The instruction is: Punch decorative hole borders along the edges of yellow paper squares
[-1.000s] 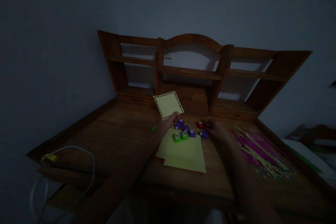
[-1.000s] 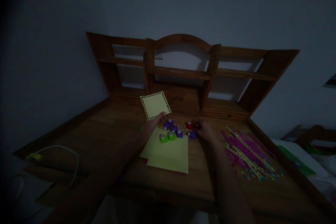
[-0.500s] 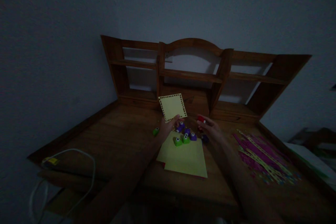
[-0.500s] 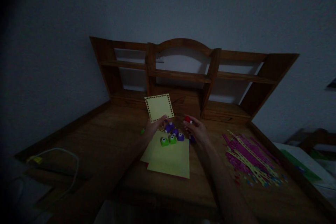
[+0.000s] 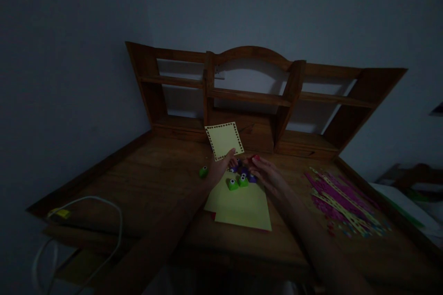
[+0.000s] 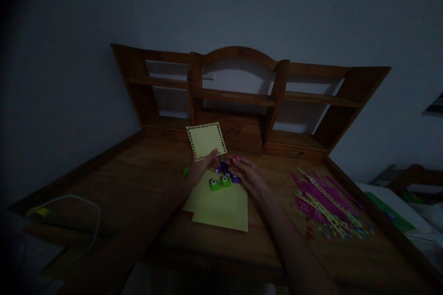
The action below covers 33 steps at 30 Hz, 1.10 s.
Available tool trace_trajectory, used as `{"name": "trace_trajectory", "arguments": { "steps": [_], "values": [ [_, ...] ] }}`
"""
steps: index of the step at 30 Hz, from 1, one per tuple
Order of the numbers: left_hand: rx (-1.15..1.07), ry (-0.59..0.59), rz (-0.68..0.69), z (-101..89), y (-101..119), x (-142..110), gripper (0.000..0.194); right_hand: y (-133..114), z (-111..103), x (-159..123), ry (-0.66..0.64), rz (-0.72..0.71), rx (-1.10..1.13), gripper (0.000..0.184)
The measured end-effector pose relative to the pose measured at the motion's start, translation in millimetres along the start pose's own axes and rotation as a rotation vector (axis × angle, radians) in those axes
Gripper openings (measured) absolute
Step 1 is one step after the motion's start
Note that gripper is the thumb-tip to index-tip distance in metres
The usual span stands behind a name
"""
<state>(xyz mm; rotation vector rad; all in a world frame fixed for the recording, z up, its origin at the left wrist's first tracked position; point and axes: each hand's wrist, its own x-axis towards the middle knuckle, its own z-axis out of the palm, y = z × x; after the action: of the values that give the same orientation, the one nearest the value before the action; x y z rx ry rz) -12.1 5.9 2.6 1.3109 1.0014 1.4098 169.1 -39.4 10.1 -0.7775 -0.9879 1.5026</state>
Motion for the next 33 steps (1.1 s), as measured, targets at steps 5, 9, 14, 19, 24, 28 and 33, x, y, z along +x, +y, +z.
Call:
{"name": "trace_trajectory", "arguments": {
  "steps": [5,9,14,19,24,28,33],
  "values": [
    [0.036,0.032,-0.077,-4.8,-10,4,0.047,3,-4,7,0.054,-0.052,-0.059,0.032],
    [0.027,0.074,-0.093,-5.6,-18,6,0.042,6,-5,9,0.079,-0.117,-0.148,0.04],
    [0.027,0.103,-0.113,-4.3,-22,11,0.043,11,-4,10,0.074,-0.137,-0.067,0.038],
    [-0.056,0.105,-0.164,-4.2,-22,15,0.039,15,-3,12,0.1,-0.136,-0.08,0.038],
    [-0.068,0.09,-0.185,-4.0,-20,14,0.039,18,-7,14,0.25,-0.258,-0.343,0.043],
    [-0.089,0.094,-0.177,-3.2,-18,13,0.038,19,-14,17,0.293,-0.266,-0.365,0.039],
    [-0.119,0.002,-0.216,-4.1,-18,11,0.044,14,-13,14,0.279,-0.125,-0.167,0.031]
  ]
}}
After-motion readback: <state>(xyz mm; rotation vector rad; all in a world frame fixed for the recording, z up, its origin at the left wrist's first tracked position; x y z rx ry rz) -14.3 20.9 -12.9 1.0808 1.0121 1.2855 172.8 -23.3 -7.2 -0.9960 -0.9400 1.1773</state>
